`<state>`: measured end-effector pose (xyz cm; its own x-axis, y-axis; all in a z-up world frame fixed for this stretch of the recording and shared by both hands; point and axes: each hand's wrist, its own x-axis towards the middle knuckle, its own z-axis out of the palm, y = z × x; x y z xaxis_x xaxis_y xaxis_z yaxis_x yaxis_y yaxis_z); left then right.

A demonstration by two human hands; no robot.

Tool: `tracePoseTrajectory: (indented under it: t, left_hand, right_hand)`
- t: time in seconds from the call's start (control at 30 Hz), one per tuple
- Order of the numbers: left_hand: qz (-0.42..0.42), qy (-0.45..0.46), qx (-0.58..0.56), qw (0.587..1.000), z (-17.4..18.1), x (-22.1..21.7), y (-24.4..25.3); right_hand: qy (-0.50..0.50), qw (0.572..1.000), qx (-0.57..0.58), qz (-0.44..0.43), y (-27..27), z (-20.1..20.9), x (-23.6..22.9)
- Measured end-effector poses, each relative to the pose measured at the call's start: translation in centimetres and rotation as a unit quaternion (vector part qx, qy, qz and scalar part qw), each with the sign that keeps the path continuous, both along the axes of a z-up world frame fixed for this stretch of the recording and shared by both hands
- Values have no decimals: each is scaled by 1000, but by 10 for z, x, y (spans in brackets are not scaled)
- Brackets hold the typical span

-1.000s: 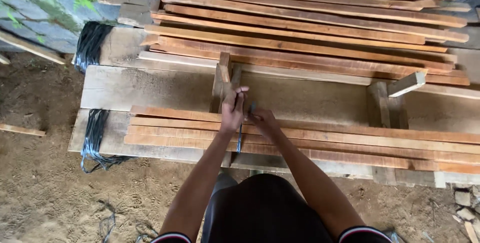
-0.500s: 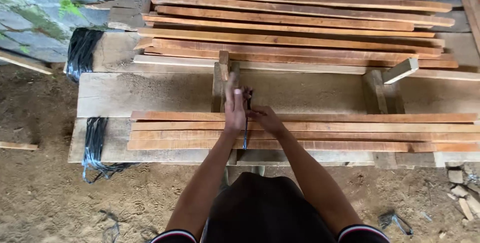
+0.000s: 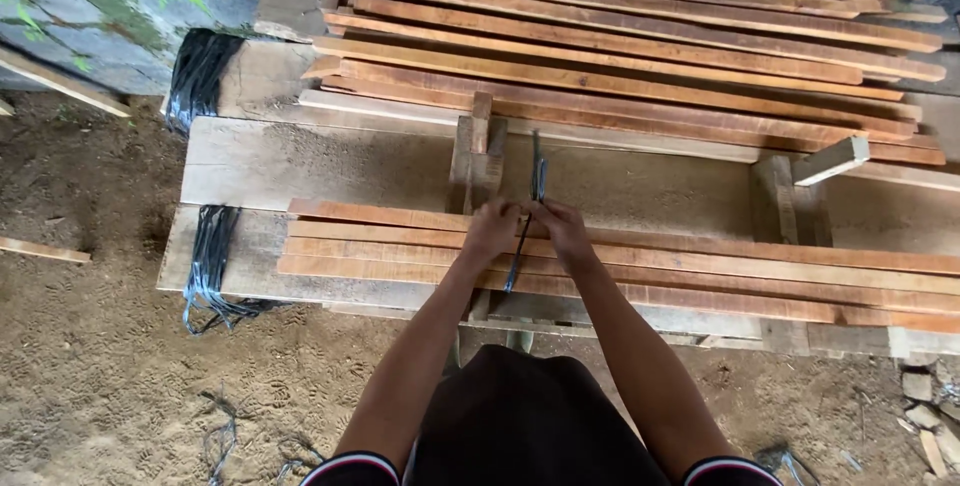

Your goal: Bundling several thin wood planks together using rubber bands or ties.

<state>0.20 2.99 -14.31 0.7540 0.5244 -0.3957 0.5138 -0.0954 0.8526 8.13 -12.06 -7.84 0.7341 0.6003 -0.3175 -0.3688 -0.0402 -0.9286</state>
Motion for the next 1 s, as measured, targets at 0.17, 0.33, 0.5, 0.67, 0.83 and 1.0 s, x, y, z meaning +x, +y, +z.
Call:
tracePoseTrajectory:
  t: [0.17, 0.33, 0.5, 0.67, 0.83, 1.0]
  left_hand:
    - [-73, 4, -48, 996, 83, -22, -8]
    - [-116, -30, -3, 993, 89, -28, -8]
    - [-108, -6, 64, 992, 81, -26, -13]
    - [-100, -12, 187, 977, 97, -27, -33]
    - [-33, -70, 140, 987, 80, -24, -36]
    - [-12, -18, 7, 1000, 33, -16, -17]
  right_hand:
    - [-10, 999, 29, -22, 2, 32, -16]
    - [-32, 999, 14, -20, 2, 34, -16]
    - [-103, 995, 9, -11, -1, 17, -11]
    - [-109, 992, 17, -56, 2, 35, -16]
    - [-59, 989, 64, -116, 3, 22, -14]
    - [-51, 985, 73, -150, 2, 25, -12]
